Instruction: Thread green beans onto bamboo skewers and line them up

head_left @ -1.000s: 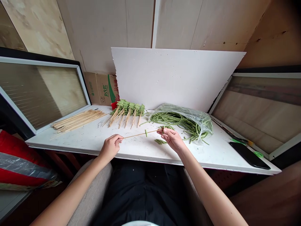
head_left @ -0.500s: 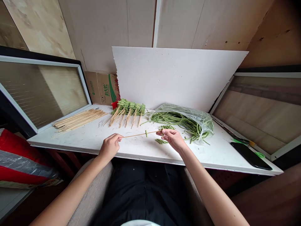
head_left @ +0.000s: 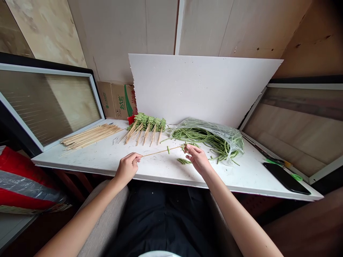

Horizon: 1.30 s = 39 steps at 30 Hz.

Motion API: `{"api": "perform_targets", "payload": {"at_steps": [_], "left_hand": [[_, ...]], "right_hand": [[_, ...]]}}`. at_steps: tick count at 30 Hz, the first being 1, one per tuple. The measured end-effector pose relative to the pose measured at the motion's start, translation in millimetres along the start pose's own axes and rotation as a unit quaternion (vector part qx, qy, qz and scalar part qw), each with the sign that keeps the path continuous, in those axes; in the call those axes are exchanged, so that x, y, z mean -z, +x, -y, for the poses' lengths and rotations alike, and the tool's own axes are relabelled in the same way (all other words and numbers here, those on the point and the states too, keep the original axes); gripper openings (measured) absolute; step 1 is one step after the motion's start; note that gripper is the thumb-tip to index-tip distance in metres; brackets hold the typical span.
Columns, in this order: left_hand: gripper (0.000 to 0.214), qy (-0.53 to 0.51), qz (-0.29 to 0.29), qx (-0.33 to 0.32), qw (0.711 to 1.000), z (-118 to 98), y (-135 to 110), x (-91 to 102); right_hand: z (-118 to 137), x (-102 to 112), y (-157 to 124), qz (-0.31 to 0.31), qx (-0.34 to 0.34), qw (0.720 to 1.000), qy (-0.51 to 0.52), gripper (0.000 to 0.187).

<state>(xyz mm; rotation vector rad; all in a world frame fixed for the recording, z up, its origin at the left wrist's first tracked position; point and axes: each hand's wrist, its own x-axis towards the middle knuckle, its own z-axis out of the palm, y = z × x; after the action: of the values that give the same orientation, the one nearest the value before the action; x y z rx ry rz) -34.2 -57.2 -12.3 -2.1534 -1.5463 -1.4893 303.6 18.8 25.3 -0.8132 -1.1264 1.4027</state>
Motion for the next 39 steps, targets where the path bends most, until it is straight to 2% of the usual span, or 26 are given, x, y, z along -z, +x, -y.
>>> {"api": "perform_targets", "payload": {"at_steps": [6,15,19,22,24,27,34,39], "left_hand": [[0.034,-0.011,0.011,0.003,1.000,0,-3,-0.3],[0.038,-0.009,0.014,-0.007,1.000,0,-5,0.6],[0.039,-0.010,0.015,-0.010,1.000,-2,-6,-1.4],[0.042,-0.024,0.029,-0.013,0.999,-8,-7,-3.6],[0.042,-0.030,0.032,-0.016,0.999,-13,-7,-3.8],[0.039,-0.026,0.025,-0.025,0.999,-17,-5,-3.1],[0.033,-0.018,0.020,-0.037,0.999,-22,-10,-10.7],[0.032,-0.010,0.006,-0.034,0.999,-24,-12,-10.8]], "right_hand": [[-8,-6,1,-0.030,0.028,0.999,0.034,0.029],[-9,-11,0,-0.026,0.054,0.998,0.033,0.029],[-14,-13,-1,-0.020,0.067,0.998,-0.008,0.030],[-23,-21,-7,0.013,0.076,0.995,-0.068,0.030],[-30,-29,-12,0.031,0.077,0.993,-0.081,0.032],[-37,-37,-17,0.019,0.074,0.995,-0.065,0.032],[-37,-39,-17,-0.033,0.038,0.998,-0.042,0.036],[-35,-44,-20,-0.026,0.032,0.998,-0.052,0.036]]}}
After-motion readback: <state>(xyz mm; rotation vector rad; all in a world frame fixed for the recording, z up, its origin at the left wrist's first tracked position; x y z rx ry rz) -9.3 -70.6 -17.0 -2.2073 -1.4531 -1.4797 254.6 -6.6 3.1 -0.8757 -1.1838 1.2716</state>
